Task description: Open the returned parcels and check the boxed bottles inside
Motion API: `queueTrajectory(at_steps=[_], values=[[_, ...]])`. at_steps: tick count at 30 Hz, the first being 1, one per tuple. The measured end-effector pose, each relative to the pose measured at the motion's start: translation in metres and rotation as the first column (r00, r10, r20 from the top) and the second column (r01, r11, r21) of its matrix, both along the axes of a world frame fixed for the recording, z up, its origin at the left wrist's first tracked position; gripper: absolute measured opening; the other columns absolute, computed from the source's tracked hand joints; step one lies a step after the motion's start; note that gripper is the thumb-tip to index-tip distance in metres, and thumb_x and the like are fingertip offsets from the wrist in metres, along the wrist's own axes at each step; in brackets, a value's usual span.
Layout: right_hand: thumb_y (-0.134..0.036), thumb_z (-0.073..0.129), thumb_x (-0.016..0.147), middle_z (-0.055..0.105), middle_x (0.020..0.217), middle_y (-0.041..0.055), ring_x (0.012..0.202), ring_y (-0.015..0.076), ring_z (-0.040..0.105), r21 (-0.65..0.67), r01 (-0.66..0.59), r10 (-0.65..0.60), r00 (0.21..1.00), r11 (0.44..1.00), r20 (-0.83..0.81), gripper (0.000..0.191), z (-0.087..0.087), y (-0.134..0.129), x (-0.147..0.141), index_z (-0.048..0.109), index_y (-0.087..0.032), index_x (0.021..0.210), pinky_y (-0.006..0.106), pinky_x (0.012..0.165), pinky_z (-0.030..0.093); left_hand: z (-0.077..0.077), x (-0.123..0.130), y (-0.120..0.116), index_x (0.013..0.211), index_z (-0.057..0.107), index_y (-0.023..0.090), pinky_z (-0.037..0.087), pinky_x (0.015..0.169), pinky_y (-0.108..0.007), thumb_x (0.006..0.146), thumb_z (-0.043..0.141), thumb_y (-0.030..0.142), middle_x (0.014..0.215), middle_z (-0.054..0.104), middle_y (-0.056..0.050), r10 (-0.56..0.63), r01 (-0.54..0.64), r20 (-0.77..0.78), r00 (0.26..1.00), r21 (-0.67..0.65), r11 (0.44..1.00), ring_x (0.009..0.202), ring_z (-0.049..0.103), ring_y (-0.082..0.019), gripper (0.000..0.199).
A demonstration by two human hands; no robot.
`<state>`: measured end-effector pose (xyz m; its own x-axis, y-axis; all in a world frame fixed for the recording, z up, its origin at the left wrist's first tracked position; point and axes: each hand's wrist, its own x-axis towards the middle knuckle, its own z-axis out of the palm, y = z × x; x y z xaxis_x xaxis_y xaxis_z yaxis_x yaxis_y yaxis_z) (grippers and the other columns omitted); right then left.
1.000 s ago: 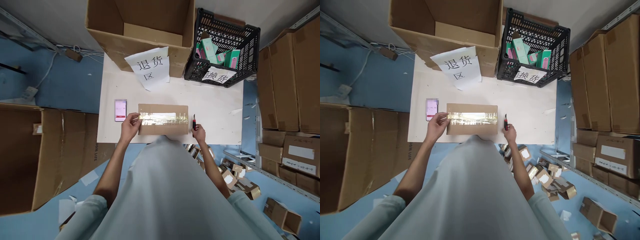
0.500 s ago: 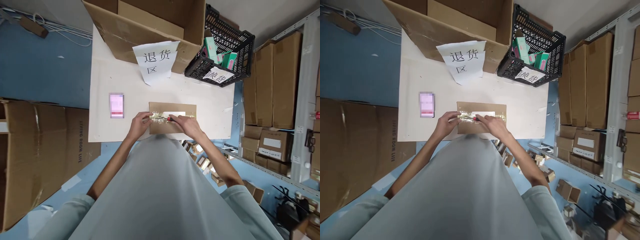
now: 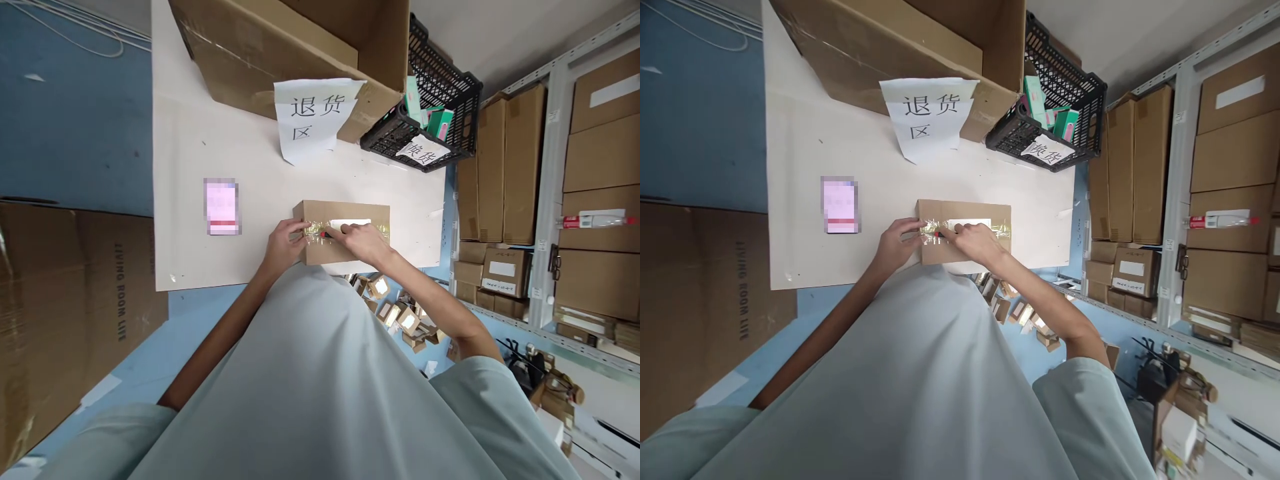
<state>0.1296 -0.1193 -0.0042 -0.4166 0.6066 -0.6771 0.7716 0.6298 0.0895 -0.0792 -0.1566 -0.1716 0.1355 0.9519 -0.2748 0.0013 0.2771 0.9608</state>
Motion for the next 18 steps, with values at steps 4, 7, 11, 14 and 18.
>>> queueTrajectory(at_steps=[4, 7, 11, 14, 18], values=[[-0.01, 0.037, 0.113, 0.077, 0.122, 0.0144, 0.102, 0.0272, 0.075, 0.001, -0.017, 0.017, 1.0, 1.0, 0.026, 0.058, 0.0, 0.0, -0.003, 0.041, -0.026, 0.169, 0.033, 0.078, 0.052, -0.002, 0.0, -0.001, 0.124, 0.084, 0.024, 0.064, 0.114, -0.051, 0.087, 0.083, 0.038, 0.144, 0.064, -0.011, -0.007, 0.008, 0.021, 1.0, -0.02, 1.0, 0.133, 0.068, -0.032, 0.039], [-0.009, 0.035, 0.112, 0.077, 0.122, 0.0152, 0.103, 0.0271, 0.075, 0.004, -0.042, 0.041, 0.998, 0.999, 0.047, 0.058, 0.001, -0.001, -0.005, 0.042, -0.025, 0.168, 0.033, 0.077, 0.053, -0.004, 0.001, -0.001, 0.125, 0.083, 0.024, 0.065, 0.113, -0.05, 0.088, 0.083, 0.039, 0.145, 0.063, -0.012, -0.005, 0.006, 0.025, 1.0, -0.018, 1.0, 0.133, 0.068, -0.032, 0.04], [-0.008, 0.032, 0.112, 0.075, 0.126, 0.0177, 0.109, 0.0281, 0.074, -0.002, -0.051, 0.051, 0.997, 0.999, 0.061, 0.057, 0.003, -0.002, -0.014, 0.042, -0.022, 0.166, 0.035, 0.079, 0.053, -0.006, 0.002, -0.002, 0.125, 0.083, 0.024, 0.064, 0.114, -0.051, 0.089, 0.084, 0.044, 0.146, 0.062, -0.012, -0.003, 0.003, 0.029, 1.0, -0.013, 1.0, 0.133, 0.068, -0.032, 0.042], [-0.01, 0.028, 0.114, 0.074, 0.127, 0.0194, 0.112, 0.0295, 0.073, -0.003, -0.065, 0.065, 0.996, 0.998, 0.062, 0.053, 0.002, -0.003, -0.019, 0.044, -0.019, 0.163, 0.036, 0.08, 0.053, -0.007, 0.002, -0.003, 0.125, 0.082, 0.024, 0.064, 0.115, -0.051, 0.088, 0.084, 0.044, 0.146, 0.062, -0.012, -0.001, 0.002, 0.032, 0.999, -0.016, 1.0, 0.134, 0.068, -0.032, 0.042], [-0.01, 0.029, 0.114, 0.074, 0.127, 0.0202, 0.113, 0.0298, 0.073, 0.005, -0.061, 0.061, 0.996, 0.998, 0.071, 0.052, 0.001, -0.003, -0.015, 0.044, -0.018, 0.163, 0.036, 0.081, 0.053, -0.005, 0.002, -0.002, 0.126, 0.082, 0.022, 0.064, 0.115, -0.051, 0.089, 0.082, 0.042, 0.147, 0.062, -0.013, -0.011, 0.011, 0.013, 1.0, -0.009, 1.0, 0.134, 0.068, -0.033, 0.043]])
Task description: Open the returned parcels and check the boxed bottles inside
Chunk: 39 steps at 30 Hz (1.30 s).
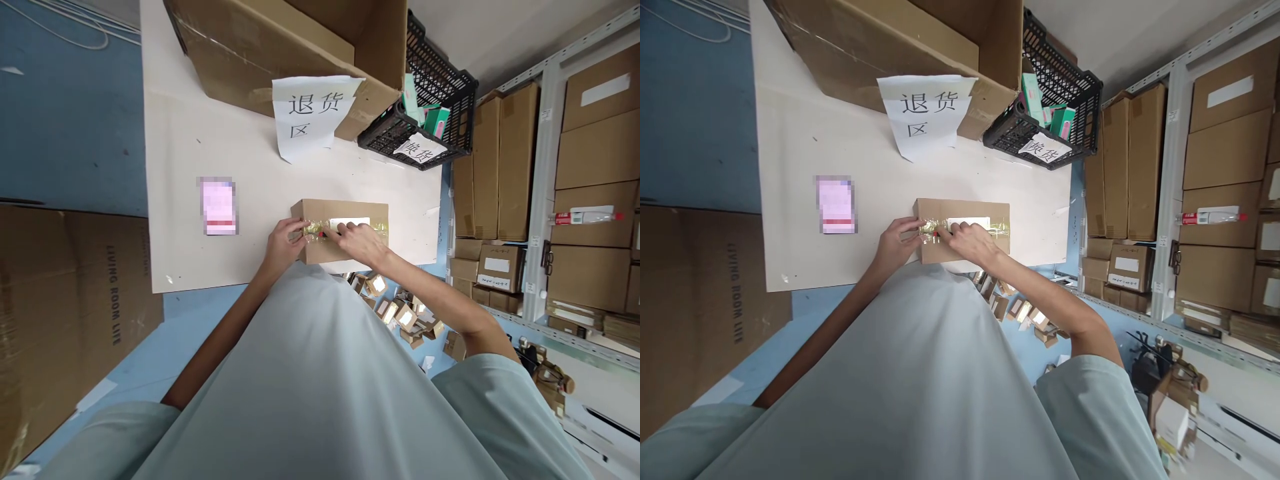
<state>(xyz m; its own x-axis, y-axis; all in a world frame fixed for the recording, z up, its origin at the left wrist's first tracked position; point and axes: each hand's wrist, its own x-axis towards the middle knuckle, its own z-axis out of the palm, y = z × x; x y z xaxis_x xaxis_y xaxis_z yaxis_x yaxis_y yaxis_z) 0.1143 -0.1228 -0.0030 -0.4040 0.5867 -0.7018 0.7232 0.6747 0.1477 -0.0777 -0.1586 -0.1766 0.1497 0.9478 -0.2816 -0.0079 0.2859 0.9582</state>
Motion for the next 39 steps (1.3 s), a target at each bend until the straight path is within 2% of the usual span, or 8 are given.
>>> queueTrajectory(at_steps=[9, 16, 19, 22, 28, 32, 36, 39], values=[[-0.005, 0.031, 0.111, 0.075, 0.129, 0.0218, 0.115, 0.0313, 0.074, -0.006, 0.046, -0.045, 0.995, 0.999, 0.092, 0.052, 0.003, -0.002, 0.047, 0.048, -0.015, 0.159, 0.036, 0.081, 0.053, 0.01, -0.002, 0.0, 0.128, 0.082, 0.024, 0.062, 0.118, -0.051, 0.091, 0.079, 0.042, 0.148, 0.064, -0.011, -0.007, 0.006, -0.062, 0.998, -0.016, 1.0, 0.134, 0.069, -0.03, 0.042], [-0.004, 0.034, 0.11, 0.078, 0.123, 0.0222, 0.111, 0.0319, 0.077, 0.052, 0.164, -0.172, 0.957, 0.985, 0.232, 0.05, 0.018, -0.006, 0.155, 0.055, -0.014, 0.154, 0.036, 0.077, 0.048, 0.016, 0.002, -0.002, 0.125, 0.082, 0.022, 0.064, 0.115, -0.051, 0.09, 0.078, 0.038, 0.146, 0.068, -0.012, 0.042, -0.041, -0.124, 0.991, 0.008, 0.999, 0.128, 0.073, -0.029, 0.039], [-0.006, 0.037, 0.112, 0.078, 0.122, 0.0194, 0.108, 0.0304, 0.077, 0.072, 0.167, -0.179, 0.96, 0.983, 0.214, 0.049, 0.02, -0.008, 0.196, 0.054, -0.018, 0.156, 0.035, 0.073, 0.044, 0.017, 0.007, -0.003, 0.123, 0.083, 0.021, 0.065, 0.114, -0.051, 0.088, 0.079, 0.038, 0.144, 0.07, -0.012, 0.097, -0.094, -0.169, 0.981, 0.026, 0.995, 0.129, 0.073, -0.03, 0.039], [-0.009, 0.039, 0.114, 0.078, 0.122, 0.0171, 0.107, 0.0284, 0.075, 0.071, 0.157, -0.166, 0.976, 0.985, 0.139, 0.047, 0.013, -0.007, 0.223, 0.055, -0.022, 0.156, 0.033, 0.07, 0.04, 0.019, 0.012, -0.004, 0.122, 0.083, 0.022, 0.065, 0.113, -0.05, 0.087, 0.08, 0.038, 0.143, 0.072, -0.011, 0.136, -0.134, -0.234, 0.963, 0.026, 0.991, 0.127, 0.074, -0.03, 0.039], [-0.029, 0.037, 0.121, 0.08, 0.119, 0.0129, 0.104, 0.0261, 0.073, 0.064, 0.168, -0.162, 0.982, 0.984, -0.096, 0.038, -0.02, 0.002, 0.27, 0.061, -0.028, 0.151, 0.031, 0.067, 0.035, 0.023, 0.023, -0.007, 0.122, 0.082, 0.022, 0.063, 0.115, -0.05, 0.087, 0.077, 0.035, 0.14, 0.075, -0.011, 0.211, -0.21, -0.369, 0.905, 0.044, 0.977, 0.121, 0.076, -0.028, 0.038], [-0.039, 0.035, 0.122, 0.08, 0.12, 0.0111, 0.105, 0.0259, 0.072, 0.026, 0.236, -0.217, 0.929, 0.971, -0.299, 0.041, -0.059, 0.004, 0.303, 0.064, -0.029, 0.15, 0.031, 0.066, 0.037, 0.027, 0.036, -0.01, 0.125, 0.081, 0.022, 0.06, 0.118, -0.05, 0.091, 0.073, 0.037, 0.139, 0.076, -0.012, 0.272, -0.27, -0.448, 0.852, 0.068, 0.96, 0.122, 0.076, -0.028, 0.038], [-0.039, 0.035, 0.121, 0.08, 0.124, 0.0099, 0.107, 0.0259, 0.074, -0.068, 0.331, -0.313, 0.777, 0.941, -0.547, 0.043, -0.117, -0.004, 0.321, 0.065, -0.026, 0.149, 0.031, 0.073, 0.046, 0.034, 0.053, -0.015, 0.132, 0.077, 0.022, 0.057, 0.12, -0.052, 0.099, 0.064, 0.034, 0.143, 0.073, -0.013, 0.284, -0.276, -0.544, 0.789, 0.1, 0.956, 0.13, 0.071, -0.03, 0.037], [-0.04, 0.035, 0.121, 0.08, 0.127, 0.0092, 0.111, 0.0255, 0.075, -0.158, 0.404, -0.391, 0.597, 0.901, -0.7, 0.042, -0.162, -0.017, 0.314, 0.067, -0.025, 0.144, 0.032, 0.085, 0.054, 0.037, 0.067, -0.019, 0.133, 0.075, 0.022, 0.04, 0.133, -0.061, 0.103, 0.06, 0.029, 0.151, 0.065, -0.016, 0.308, -0.198, -0.672, 0.673, 0.237, 0.951, 0.151, 0.055, -0.035, 0.034]])
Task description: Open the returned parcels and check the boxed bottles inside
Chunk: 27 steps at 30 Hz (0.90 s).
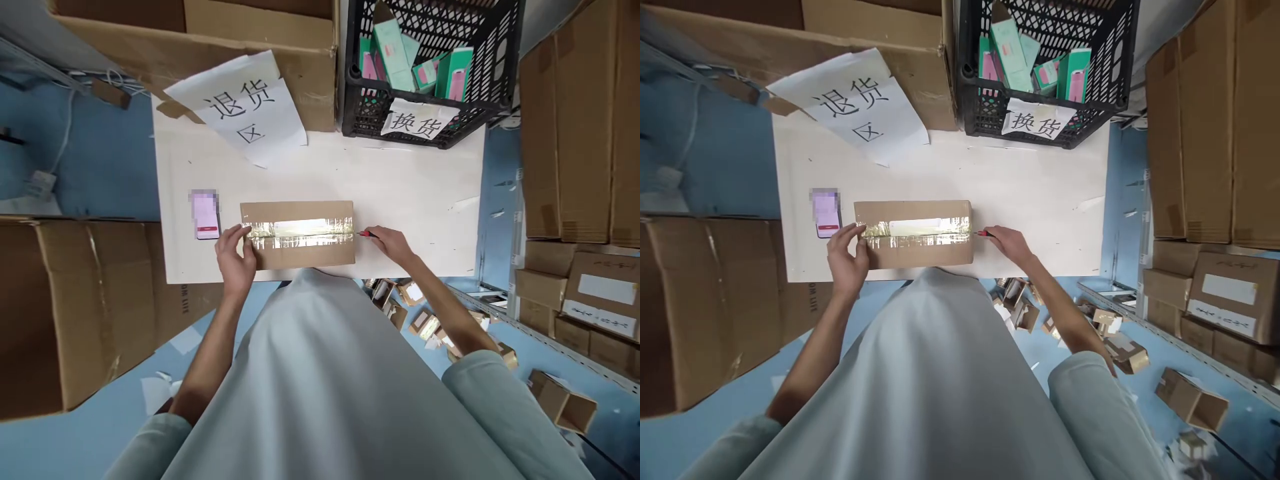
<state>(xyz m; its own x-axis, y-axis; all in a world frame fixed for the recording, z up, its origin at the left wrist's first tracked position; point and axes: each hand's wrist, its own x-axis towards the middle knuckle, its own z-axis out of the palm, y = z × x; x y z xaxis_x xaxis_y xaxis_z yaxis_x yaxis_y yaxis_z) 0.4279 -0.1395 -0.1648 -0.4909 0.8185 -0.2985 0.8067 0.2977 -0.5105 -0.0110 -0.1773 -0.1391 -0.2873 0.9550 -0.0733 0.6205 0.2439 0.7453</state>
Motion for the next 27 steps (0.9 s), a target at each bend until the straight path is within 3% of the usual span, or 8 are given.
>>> queueTrajectory(at_steps=[2, 5, 8, 14, 20, 23, 27], values=[[-0.04, 0.034, 0.121, 0.079, 0.131, 0.0095, 0.115, 0.0259, 0.075, -0.003, 0.074, -0.074, 0.991, 0.997, -0.112, 0.042, -0.024, -0.009, -0.012, 0.067, -0.025, 0.143, 0.033, 0.093, 0.056, 0.0, 0.007, -0.002, 0.136, 0.074, 0.023, 0.031, 0.136, -0.065, 0.104, 0.059, 0.025, 0.156, 0.06, -0.017, -0.033, 0.037, -0.125, 0.992, 0.034, 0.999, 0.158, 0.045, -0.037, 0.036], [-0.04, 0.033, 0.12, 0.079, 0.135, 0.0104, 0.121, 0.0267, 0.074, 0.004, 0.187, -0.181, 0.957, 0.982, -0.227, 0.043, -0.047, -0.021, -0.031, 0.067, -0.025, 0.143, 0.036, 0.101, 0.058, -0.001, 0.013, -0.003, 0.145, 0.07, 0.025, 0.038, 0.13, -0.062, 0.107, 0.051, 0.023, 0.156, 0.059, -0.017, -0.072, 0.073, -0.194, 0.978, -0.003, 0.997, 0.149, 0.051, -0.036, 0.043], [-0.039, 0.032, 0.119, 0.078, 0.138, 0.0125, 0.125, 0.028, 0.072, 0.02, 0.281, -0.262, 0.918, 0.96, -0.296, 0.045, -0.055, -0.03, -0.043, 0.068, -0.023, 0.142, 0.039, 0.108, 0.057, -0.001, 0.012, -0.002, 0.145, 0.071, 0.025, 0.041, 0.126, -0.061, 0.107, 0.045, 0.021, 0.154, 0.061, -0.017, -0.086, 0.078, -0.262, 0.961, -0.041, 0.996, 0.143, 0.053, -0.036, 0.046], [-0.034, 0.029, 0.119, 0.074, 0.145, 0.0149, 0.133, 0.0251, 0.069, -0.023, 0.354, -0.345, 0.891, 0.935, -0.296, 0.047, -0.058, -0.04, -0.061, 0.065, -0.02, 0.146, 0.038, 0.114, 0.054, 0.007, 0.009, 0.0, 0.138, 0.077, 0.03, 0.039, 0.119, -0.069, 0.106, 0.047, 0.021, 0.151, 0.066, -0.017, -0.056, 0.036, -0.35, 0.935, -0.064, 0.997, 0.14, 0.052, -0.04, 0.045], [-0.029, 0.03, 0.116, 0.069, 0.152, 0.0189, 0.14, 0.0247, 0.064, -0.007, 0.397, -0.386, 0.889, 0.918, -0.246, 0.047, -0.063, -0.038, -0.069, 0.063, -0.017, 0.147, 0.04, 0.121, 0.05, 0.007, 0.006, 0.0, 0.136, 0.078, 0.031, 0.042, 0.118, -0.066, 0.1, 0.053, 0.023, 0.145, 0.068, -0.017, -0.037, 0.026, -0.309, 0.95, -0.039, 0.999, 0.138, 0.055, -0.04, 0.044], [-0.03, 0.031, 0.115, 0.072, 0.147, 0.02, 0.134, 0.0246, 0.066, -0.016, 0.406, -0.401, 0.893, 0.914, -0.206, 0.045, -0.061, -0.034, -0.069, 0.064, -0.016, 0.143, 0.038, 0.117, 0.051, 0.001, -0.012, 0.001, 0.136, 0.077, 0.028, 0.04, 0.12, -0.069, 0.097, 0.052, 0.02, 0.147, 0.066, -0.018, 0.001, -0.013, -0.312, 0.95, -0.036, 0.999, 0.137, 0.055, -0.041, 0.047], [-0.041, 0.03, 0.117, 0.079, 0.128, 0.0163, 0.114, 0.0253, 0.072, -0.083, 0.456, -0.463, 0.875, 0.886, -0.141, 0.044, -0.048, -0.029, -0.086, 0.061, -0.019, 0.138, 0.035, 0.1, 0.055, -0.01, -0.057, 0.003, 0.135, 0.077, 0.025, 0.04, 0.124, -0.067, 0.095, 0.054, 0.023, 0.143, 0.067, -0.018, 0.021, -0.031, -0.243, 0.97, -0.035, 0.999, 0.138, 0.056, -0.041, 0.046]])
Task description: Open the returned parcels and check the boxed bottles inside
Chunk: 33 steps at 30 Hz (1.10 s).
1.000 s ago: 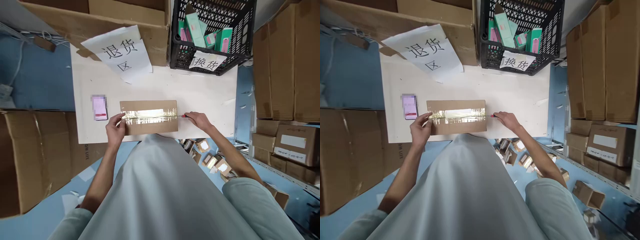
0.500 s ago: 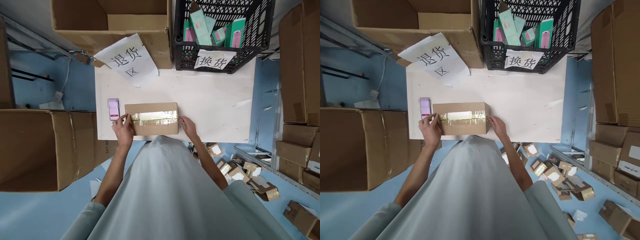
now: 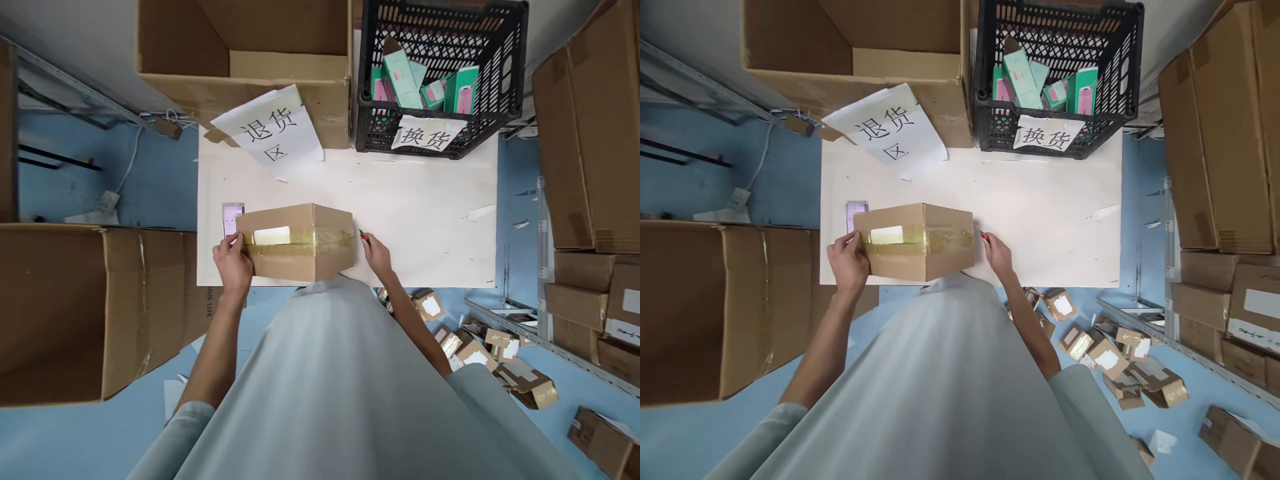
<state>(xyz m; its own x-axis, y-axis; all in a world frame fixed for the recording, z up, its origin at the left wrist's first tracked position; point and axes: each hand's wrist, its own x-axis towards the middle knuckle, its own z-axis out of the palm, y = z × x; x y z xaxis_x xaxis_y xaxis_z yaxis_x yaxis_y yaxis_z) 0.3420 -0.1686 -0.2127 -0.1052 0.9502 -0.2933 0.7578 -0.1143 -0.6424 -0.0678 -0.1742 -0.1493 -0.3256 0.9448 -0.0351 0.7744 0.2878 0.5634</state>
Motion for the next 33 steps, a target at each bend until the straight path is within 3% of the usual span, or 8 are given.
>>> queueTrajectory(at_steps=[4, 9, 14, 18, 23, 26, 29, 33], values=[[-0.054, 0.024, 0.117, 0.079, 0.1, 0.0082, 0.086, 0.0245, 0.072, -0.088, 0.098, -0.104, 0.992, 0.991, -0.068, 0.05, 0.019, 0.0, -0.037, 0.06, -0.022, 0.13, 0.031, 0.081, 0.054, -0.007, -0.028, -0.001, 0.139, 0.075, 0.02, 0.042, 0.127, -0.063, 0.095, 0.054, 0.026, 0.143, 0.067, -0.019, -0.015, 0.016, 0.072, 0.997, -0.01, 1.0, 0.139, 0.058, -0.04, 0.049], [-0.059, 0.021, 0.115, 0.079, 0.105, 0.0104, 0.087, 0.0248, 0.07, -0.028, 0.259, -0.261, 0.959, 0.965, -0.11, 0.056, 0.05, -0.011, -0.065, 0.059, -0.022, 0.133, 0.032, 0.08, 0.055, -0.009, -0.025, -0.01, 0.15, 0.07, 0.023, 0.037, 0.132, -0.063, 0.098, 0.055, 0.026, 0.154, 0.064, -0.019, -0.059, 0.057, 0.135, 0.989, 0.017, 0.998, 0.151, 0.053, -0.038, 0.055], [-0.057, 0.022, 0.115, 0.08, 0.114, 0.0141, 0.095, 0.029, 0.074, 0.063, 0.309, -0.311, 0.95, 0.949, 0.024, 0.057, 0.104, -0.013, -0.059, 0.06, -0.024, 0.141, 0.036, 0.086, 0.057, -0.023, -0.001, -0.012, 0.155, 0.066, 0.024, 0.035, 0.134, -0.057, 0.102, 0.051, 0.03, 0.161, 0.062, -0.016, -0.105, 0.109, 0.247, 0.963, -0.004, 0.994, 0.156, 0.052, -0.033, 0.056], [-0.053, 0.021, 0.116, 0.079, 0.125, 0.0174, 0.109, 0.0328, 0.075, 0.183, 0.256, -0.29, 0.937, 0.949, 0.193, 0.059, 0.149, -0.006, -0.063, 0.059, -0.024, 0.151, 0.041, 0.094, 0.058, -0.039, 0.036, -0.009, 0.154, 0.066, 0.024, 0.05, 0.124, -0.052, 0.099, 0.053, 0.032, 0.152, 0.069, -0.013, -0.186, 0.234, 0.409, 0.893, -0.069, 0.97, 0.142, 0.064, -0.032, 0.057], [-0.041, 0.017, 0.117, 0.072, 0.145, 0.0222, 0.13, 0.0342, 0.071, 0.221, 0.135, -0.217, 0.886, 0.966, 0.41, 0.062, 0.171, 0.001, -0.078, 0.053, -0.019, 0.163, 0.044, 0.107, 0.056, -0.048, 0.056, -0.005, 0.142, 0.074, 0.026, 0.064, 0.102, -0.047, 0.096, 0.06, 0.035, 0.131, 0.079, -0.01, -0.191, 0.329, 0.567, 0.801, -0.15, 0.933, 0.113, 0.075, -0.031, 0.049], [-0.038, 0.017, 0.116, 0.07, 0.148, 0.0261, 0.133, 0.0375, 0.071, 0.236, 0.127, -0.231, 0.84, 0.963, 0.491, 0.065, 0.179, -0.004, -0.081, 0.048, -0.014, 0.168, 0.049, 0.107, 0.058, -0.036, 0.042, 0.009, 0.153, 0.065, 0.02, 0.061, 0.107, -0.048, 0.1, 0.061, 0.041, 0.146, 0.073, -0.017, -0.139, 0.261, 0.608, 0.781, -0.115, 0.958, 0.12, 0.075, -0.029, 0.057], [-0.036, 0.017, 0.115, 0.065, 0.156, 0.0265, 0.139, 0.0409, 0.069, 0.23, 0.112, -0.225, 0.802, 0.967, 0.554, 0.067, 0.194, -0.014, -0.087, 0.036, -0.015, 0.176, 0.051, 0.103, 0.06, -0.005, 0.023, 0.036, 0.161, 0.059, 0.021, 0.057, 0.115, -0.048, 0.106, 0.061, 0.052, 0.157, 0.067, -0.018, -0.167, 0.207, 0.675, 0.719, 0.022, 0.978, 0.138, 0.069, -0.03, 0.063], [-0.039, 0.021, 0.117, 0.076, 0.143, 0.0202, 0.121, 0.0408, 0.079, 0.116, 0.124, -0.168, 0.804, 0.986, 0.57, 0.064, 0.219, -0.026, -0.107, 0.034, -0.022, 0.177, 0.047, 0.093, 0.063, 0.045, 0.013, 0.083, 0.153, 0.068, 0.027, 0.053, 0.123, -0.055, 0.097, 0.078, 0.059, 0.154, 0.069, -0.011, -0.36, 0.39, 0.698, 0.619, 0.124, 0.912, 0.147, 0.062, -0.034, 0.066]])
